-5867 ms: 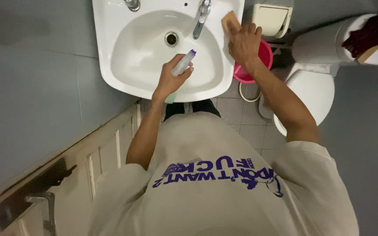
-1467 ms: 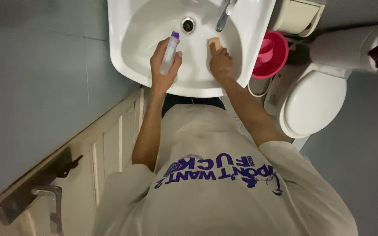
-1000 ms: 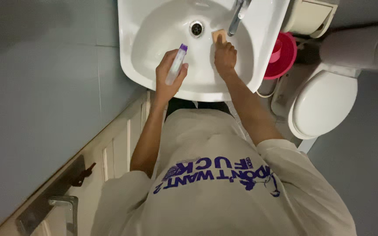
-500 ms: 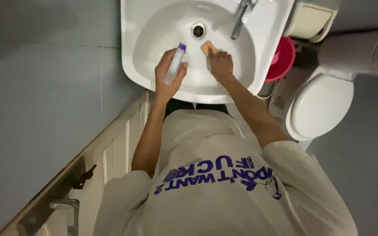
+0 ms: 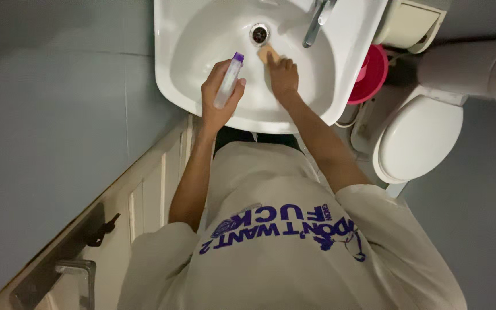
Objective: The person sprays liquid from a cleaning bottle onto a white porcelain sink and scrubs the basin and faucet area with a sponge.
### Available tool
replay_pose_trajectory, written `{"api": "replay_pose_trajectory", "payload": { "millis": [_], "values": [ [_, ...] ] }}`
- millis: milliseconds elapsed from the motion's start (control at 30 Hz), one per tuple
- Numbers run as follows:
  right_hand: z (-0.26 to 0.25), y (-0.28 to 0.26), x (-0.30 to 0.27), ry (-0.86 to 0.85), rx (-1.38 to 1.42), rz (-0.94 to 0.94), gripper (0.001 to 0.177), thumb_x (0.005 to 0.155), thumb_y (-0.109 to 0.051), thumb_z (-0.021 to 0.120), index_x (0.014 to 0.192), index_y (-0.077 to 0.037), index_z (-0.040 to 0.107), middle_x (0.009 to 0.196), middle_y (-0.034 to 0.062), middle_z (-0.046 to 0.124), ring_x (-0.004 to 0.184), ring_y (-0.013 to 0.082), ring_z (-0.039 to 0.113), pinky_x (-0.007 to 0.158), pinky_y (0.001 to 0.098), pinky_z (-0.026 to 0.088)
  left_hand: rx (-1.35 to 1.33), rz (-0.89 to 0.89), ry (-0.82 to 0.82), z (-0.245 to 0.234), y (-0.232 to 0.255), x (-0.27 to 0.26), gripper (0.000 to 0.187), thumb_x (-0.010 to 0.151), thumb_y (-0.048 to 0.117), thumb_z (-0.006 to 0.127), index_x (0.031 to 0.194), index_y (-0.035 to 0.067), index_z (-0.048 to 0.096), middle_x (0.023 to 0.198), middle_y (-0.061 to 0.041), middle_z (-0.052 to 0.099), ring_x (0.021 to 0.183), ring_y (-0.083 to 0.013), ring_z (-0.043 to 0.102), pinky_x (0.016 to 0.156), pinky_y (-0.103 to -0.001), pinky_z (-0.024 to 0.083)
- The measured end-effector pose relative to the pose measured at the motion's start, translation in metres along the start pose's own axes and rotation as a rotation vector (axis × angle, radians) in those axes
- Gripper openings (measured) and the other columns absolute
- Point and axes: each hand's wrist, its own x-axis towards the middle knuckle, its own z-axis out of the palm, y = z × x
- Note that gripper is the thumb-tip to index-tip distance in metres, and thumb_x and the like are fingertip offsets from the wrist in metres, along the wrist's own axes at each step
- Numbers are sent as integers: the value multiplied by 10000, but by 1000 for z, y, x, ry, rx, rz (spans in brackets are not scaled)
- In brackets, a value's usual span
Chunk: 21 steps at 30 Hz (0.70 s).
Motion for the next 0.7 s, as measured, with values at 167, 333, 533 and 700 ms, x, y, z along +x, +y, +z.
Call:
{"api": "replay_pose_trajectory", "payload": {
  "millis": [167, 333, 533, 700],
  "values": [
    [-8, 14, -35, -44, 3, -57, 689, 917, -151, 626, 1573, -145, 412, 1126, 258, 676, 1012, 368, 620, 888, 465, 502, -58, -92, -23, 5, 0, -3, 338, 991, 24, 708, 1318, 10, 625, 1156, -87, 679, 900, -132, 639, 817, -273, 546],
    [6, 41, -18, -80, -63, 73, 640, 1019, -96, 611, 1620, -145, 398, 1146, 289, 677, 1068, 409, 623, 928, 506, 501, -65, -73, -24, 9, -5, -3, 348, 980, 15, 709, 1317, 13, 620, 1145, -77, 670, 912, -122, 665, 808, -259, 567],
    [7, 16, 10, 89, -115, 102, 717, 879, -120, 635, 1552, -128, 391, 1134, 271, 695, 1034, 386, 639, 910, 461, 500, -73, -32, -20, 1, -3, -9, 354, 986, -5, 706, 1326, 8, 608, 1158, -91, 662, 927, -135, 660, 835, -266, 553],
    [0, -6, -11, 128, -26, -29, 611, 1001, -137, 622, 1572, -194, 409, 1095, 244, 715, 1052, 388, 648, 846, 462, 518, -14, -40, -44, 2, -5, -8, 371, 979, 3, 719, 1333, 10, 606, 1138, -86, 660, 920, -134, 649, 804, -258, 542]
  ]
}}
